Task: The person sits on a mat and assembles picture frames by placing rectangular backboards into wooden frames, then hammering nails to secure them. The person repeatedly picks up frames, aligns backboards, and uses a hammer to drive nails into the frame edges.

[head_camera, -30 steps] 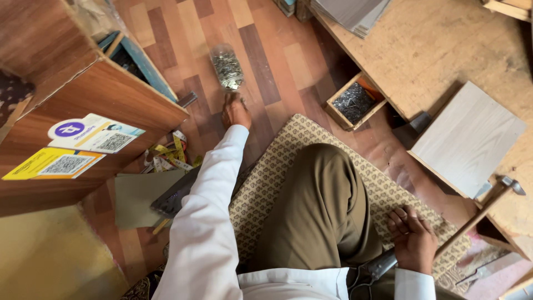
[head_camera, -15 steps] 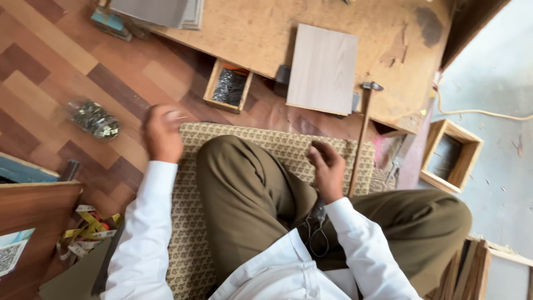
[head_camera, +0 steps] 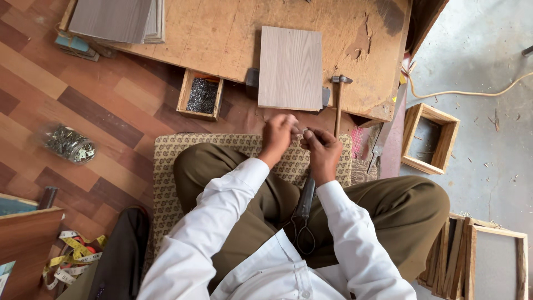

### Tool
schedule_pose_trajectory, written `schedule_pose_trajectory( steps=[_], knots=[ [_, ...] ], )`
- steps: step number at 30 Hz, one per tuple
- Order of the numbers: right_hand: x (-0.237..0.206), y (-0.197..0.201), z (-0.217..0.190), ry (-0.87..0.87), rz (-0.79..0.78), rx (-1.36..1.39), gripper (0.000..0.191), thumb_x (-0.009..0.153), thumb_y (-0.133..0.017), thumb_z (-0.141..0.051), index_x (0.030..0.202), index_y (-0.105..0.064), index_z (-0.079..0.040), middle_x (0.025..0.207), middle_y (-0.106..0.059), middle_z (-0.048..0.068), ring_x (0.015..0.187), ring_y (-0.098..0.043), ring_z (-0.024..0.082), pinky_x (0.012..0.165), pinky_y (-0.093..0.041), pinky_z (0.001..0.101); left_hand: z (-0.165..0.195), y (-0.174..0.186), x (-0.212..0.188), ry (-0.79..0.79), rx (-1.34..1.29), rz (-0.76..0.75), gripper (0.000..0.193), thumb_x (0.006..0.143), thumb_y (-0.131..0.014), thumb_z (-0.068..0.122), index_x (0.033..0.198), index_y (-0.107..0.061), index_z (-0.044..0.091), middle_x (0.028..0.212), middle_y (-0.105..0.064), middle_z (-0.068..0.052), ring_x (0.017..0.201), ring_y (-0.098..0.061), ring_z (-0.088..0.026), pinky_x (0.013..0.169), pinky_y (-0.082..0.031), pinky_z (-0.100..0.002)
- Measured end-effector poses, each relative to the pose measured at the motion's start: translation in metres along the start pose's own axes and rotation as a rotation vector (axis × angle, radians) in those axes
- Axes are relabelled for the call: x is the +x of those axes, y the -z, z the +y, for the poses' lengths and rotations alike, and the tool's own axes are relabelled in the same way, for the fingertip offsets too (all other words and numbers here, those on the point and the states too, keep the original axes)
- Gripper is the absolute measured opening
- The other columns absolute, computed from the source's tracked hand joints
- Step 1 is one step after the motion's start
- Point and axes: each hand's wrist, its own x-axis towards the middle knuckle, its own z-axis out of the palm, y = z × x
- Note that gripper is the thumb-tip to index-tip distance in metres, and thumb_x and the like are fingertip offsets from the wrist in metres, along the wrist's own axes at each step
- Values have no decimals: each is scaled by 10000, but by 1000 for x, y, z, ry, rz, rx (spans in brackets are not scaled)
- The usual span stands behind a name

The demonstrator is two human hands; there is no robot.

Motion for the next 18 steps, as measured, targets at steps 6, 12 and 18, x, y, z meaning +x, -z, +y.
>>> schedule_pose_trajectory(
  steps=[6,12,18],
  knots=[
    [34,-16,-3,-196,-112,204,132,1023,-620,-99,1011,-624,32,849,-727,118,719,-733,201,634,-596,313,-26,14,44,202,-783,-102,177,945,-637,20,1122,-652,25,1071,-718,-78,960,-703,-199,787,-601,-342],
    [44,-34,7,-191,-69,285,159,982,-652,-47,1083,-661,75,901,-724,136,755,-737,207,692,-649,340,-38,10,51,171,-777,-123,197,944,-681,30,1139,-658,17,1069,-710,-53,907,-666,-167,720,-536,-303],
    [40,-39,7,-255,-41,297,186,970,-670,-57,1077,-666,95,925,-742,156,776,-756,225,692,-653,339,-43,7,48,189,-752,-68,202,909,-725,56,1102,-666,53,1046,-705,-29,891,-654,-139,757,-526,-292]
  ],
)
